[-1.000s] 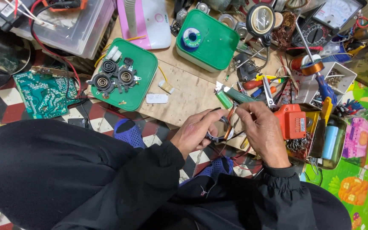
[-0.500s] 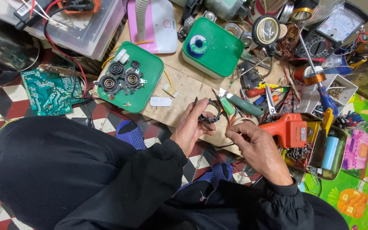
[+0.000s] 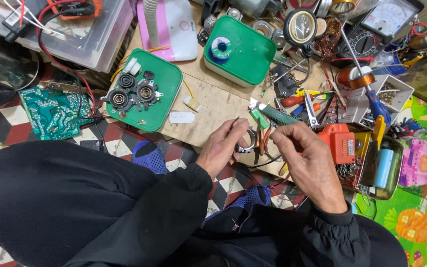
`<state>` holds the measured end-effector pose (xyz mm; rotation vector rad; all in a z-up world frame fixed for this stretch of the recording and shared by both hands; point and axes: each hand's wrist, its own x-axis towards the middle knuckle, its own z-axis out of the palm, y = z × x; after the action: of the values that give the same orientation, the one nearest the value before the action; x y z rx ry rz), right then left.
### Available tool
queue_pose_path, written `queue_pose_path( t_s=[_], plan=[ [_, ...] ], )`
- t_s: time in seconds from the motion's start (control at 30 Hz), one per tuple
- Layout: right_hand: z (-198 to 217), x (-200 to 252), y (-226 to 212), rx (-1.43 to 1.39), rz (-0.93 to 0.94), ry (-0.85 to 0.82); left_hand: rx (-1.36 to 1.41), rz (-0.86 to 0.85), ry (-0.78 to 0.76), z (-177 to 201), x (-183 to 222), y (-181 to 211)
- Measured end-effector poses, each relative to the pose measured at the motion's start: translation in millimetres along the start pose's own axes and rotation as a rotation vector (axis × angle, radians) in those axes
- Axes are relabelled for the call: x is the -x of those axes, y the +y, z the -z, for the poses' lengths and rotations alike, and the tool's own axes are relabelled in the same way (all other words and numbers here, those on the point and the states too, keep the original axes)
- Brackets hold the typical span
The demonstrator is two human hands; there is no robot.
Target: Assembling and inspecting small electronic components, specifically a black plastic housing and a copper coil, on a cluttered workbench.
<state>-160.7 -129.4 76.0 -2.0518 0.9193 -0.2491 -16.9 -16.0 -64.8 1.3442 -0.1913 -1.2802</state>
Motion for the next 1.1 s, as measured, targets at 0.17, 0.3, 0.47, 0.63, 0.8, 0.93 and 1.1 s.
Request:
queue_pose_path(
  t_s=[0.17,0.3,0.47,0.63,0.8,0.93,1.1],
  plan=[
    [-5,-7,4,0.076,0.042,0.089,0.005,0.015,-0.046,-6,7,1],
    [-10,-14,16,0.11,0.061,0.136,0.037,0.055,-0.054,-8,10,4],
    [-13,-20,27,0.103,0.041,0.15,0.042,0.126,-0.062,-10,28,27],
    [-14,-22,37,0.117,0.017,0.152,0.01,0.168,-0.093,-10,36,37],
    [-16,-22,49,0.167,-0.158,0.02,0.192,0.172,-0.073,-11,48,56],
    [-23,-15,53,0.169,-0.206,-0.101,0.346,0.133,-0.069,1,23,31],
    [-21,-8,37,0.111,-0.166,-0.19,0.559,0.105,-0.015,6,13,24]
  ],
)
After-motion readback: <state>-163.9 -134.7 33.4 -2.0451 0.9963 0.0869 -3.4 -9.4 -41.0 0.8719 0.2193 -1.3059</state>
